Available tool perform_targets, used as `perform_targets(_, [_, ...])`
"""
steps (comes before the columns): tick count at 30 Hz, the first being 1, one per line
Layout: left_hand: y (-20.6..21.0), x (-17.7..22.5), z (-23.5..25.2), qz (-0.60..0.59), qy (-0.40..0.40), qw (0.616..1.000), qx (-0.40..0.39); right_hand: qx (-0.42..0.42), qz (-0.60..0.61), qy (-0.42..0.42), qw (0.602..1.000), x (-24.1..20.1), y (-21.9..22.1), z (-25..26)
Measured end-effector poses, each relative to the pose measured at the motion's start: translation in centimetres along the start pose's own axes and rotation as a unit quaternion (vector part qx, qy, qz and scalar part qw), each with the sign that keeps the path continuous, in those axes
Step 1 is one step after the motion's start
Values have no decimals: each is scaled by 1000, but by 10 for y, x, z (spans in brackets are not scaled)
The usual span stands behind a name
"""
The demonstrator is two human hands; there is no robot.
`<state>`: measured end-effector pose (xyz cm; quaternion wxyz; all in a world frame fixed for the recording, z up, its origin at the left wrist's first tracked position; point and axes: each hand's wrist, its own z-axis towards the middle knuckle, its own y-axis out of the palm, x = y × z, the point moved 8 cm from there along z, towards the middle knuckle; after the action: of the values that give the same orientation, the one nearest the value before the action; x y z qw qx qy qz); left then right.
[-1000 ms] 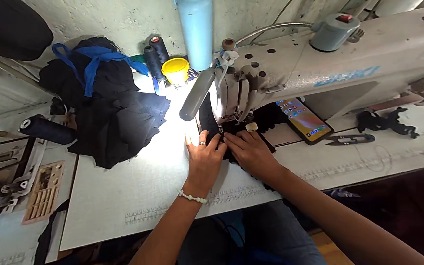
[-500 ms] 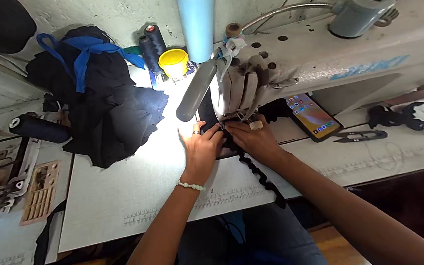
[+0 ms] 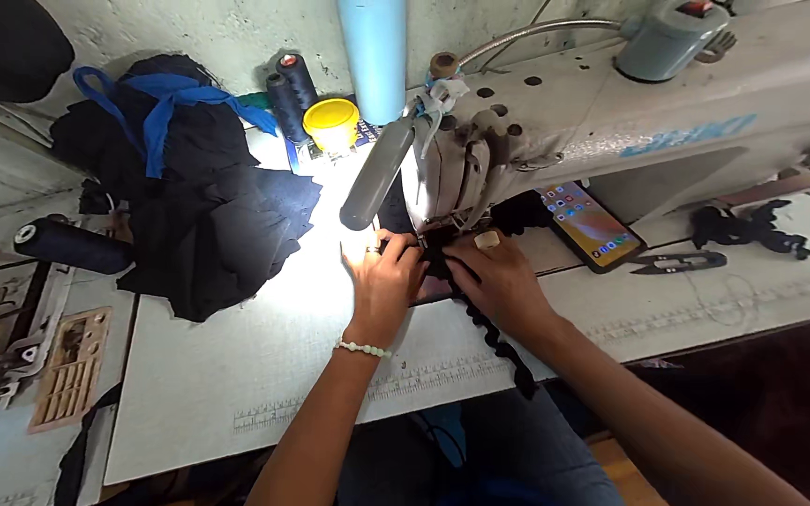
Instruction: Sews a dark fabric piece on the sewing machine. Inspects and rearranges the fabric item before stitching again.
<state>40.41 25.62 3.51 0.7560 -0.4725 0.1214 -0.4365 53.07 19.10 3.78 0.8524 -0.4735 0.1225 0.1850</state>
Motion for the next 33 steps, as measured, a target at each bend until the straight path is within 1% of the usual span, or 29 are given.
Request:
perform_targets(2, [-4, 5, -2, -10, 29, 999, 29, -27, -19, 41, 999, -13, -6, -19])
perform_targets(3, [-4, 6, -3, -24, 40, 998, 31, -39, -26, 54, 997, -19, -5, -27])
perform_targets(7, [-1, 3, -1, -55, 39, 998, 10, -6, -27, 80, 996, -28, -4, -36])
perform_targets(10, [0, 0, -3, -71, 28, 997, -14, 17, -45, 57, 997, -40, -4, -34])
perform_targets(12, [0, -1, -4, -66, 37, 997, -35, 14, -75, 27, 997, -50, -2, -35])
perform_targets(14, [-1, 2, -3, -50, 48, 997, -32, 5, -96, 7, 995, -56, 4, -38])
perform_targets(16, [-2, 5, 0, -40, 52, 998, -11, 2, -84, 7, 996, -56, 6, -40])
perform_targets(18, [-1, 4, 1, -46, 46, 998, 1, -7, -20, 46, 999, -46, 3, -36])
perform_targets(20, [1, -2, 0, -75, 37, 996, 0, -20, 48, 107, 993, -29, -2, -29])
perform_targets(22, [1, -9, -2, -106, 25, 994, -2, -22, 72, 162, 984, -14, -2, -21])
perform_targets(24, [0, -11, -3, -122, 12, 992, -7, -52, 83, 207, 973, -7, 7, -14])
perform_targets(25, [0, -12, -4, -128, 5, 992, -8, -71, 82, 217, 970, -8, 12, -11])
perform_targets(27, [0, -15, -5, -132, -10, 991, -13, -92, 59, 210, 972, -14, 18, -7])
perform_targets(28, [0, -15, -5, -134, -17, 991, -15, -87, 41, 200, 975, -17, 19, -7])
perform_targets(31, [2, -16, -4, -139, -26, 990, -16, -15, -12, 147, 989, -25, 14, -9])
perform_targets(33, [3, -14, -3, -135, -24, 990, -20, 14, -14, 138, 990, -23, 11, -11])
